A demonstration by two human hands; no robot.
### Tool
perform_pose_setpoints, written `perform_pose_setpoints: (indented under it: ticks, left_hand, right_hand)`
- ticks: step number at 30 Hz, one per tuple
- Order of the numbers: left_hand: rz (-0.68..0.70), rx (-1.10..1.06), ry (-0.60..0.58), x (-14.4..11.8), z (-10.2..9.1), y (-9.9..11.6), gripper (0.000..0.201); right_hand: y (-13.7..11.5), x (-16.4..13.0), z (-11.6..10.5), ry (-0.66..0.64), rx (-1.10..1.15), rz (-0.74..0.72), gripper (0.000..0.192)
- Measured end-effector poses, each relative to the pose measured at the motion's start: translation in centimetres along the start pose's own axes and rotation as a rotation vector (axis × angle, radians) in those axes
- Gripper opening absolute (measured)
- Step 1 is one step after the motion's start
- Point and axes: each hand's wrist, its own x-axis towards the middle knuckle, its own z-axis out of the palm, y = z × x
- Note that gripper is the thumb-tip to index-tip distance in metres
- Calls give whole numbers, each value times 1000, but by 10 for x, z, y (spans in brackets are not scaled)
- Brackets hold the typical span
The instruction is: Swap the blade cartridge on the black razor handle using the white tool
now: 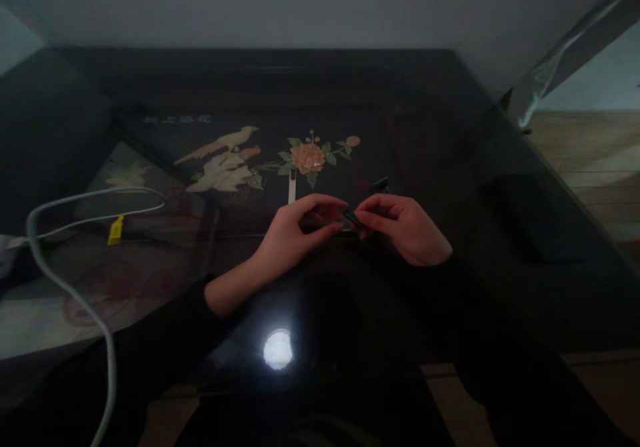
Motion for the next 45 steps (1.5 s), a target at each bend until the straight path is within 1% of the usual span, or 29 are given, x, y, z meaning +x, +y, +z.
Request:
perform_pose_setpoints:
  ticks: [3, 6, 10, 14, 17, 22, 25, 30, 33, 36, 39, 42, 45]
  left_hand:
    - [-60, -174, 1, -2, 3, 1, 24]
    - [-96, -273, 20, -4, 5, 3, 20]
    - [-87, -332, 50, -6, 5, 3, 13]
    - [-32, -325, 91, -6, 5, 1, 15]
    - [-33, -318, 99, -4, 4, 1, 18]
    - [-135, -356, 98, -2, 2, 2, 20]
    - [-135, -351, 91, -2, 2, 2, 21]
    - [-108, -172, 73, -2, 1, 1, 16]
    - [-67, -8, 47, -2, 0, -2, 14]
    - [15, 157, 18, -1, -1, -4, 14]
    - [111, 268, -25, -1, -2, -6, 16]
    - [204, 389, -56, -2, -2, -8, 22]
    - [274, 504, -60, -4, -3, -9, 27]
  right_hand:
    - [1, -1, 5, -58, 148, 100, 31]
    - [4, -1, 11, -87, 240, 136, 29]
    - [7, -2, 18, -122, 306, 159, 29]
    - [9, -3, 21, -127, 318, 163, 30]
    - [9, -4, 18, -59, 231, 99, 29]
    - [6, -4, 10, 135, 81, -63, 23]
    - [4, -4, 8, 157, 6, -109, 20]
    - [2, -7, 12, 125, -186, -158, 19]
    - [-1, -8, 14, 113, -257, -178, 18]
    - [-2, -8, 15, 110, -339, -195, 13]
    - [0, -7, 15, 107, -431, -209, 11]
    - [2, -6, 15, 95, -525, -202, 16]
    - [3, -5, 16, 76, -592, -184, 24]
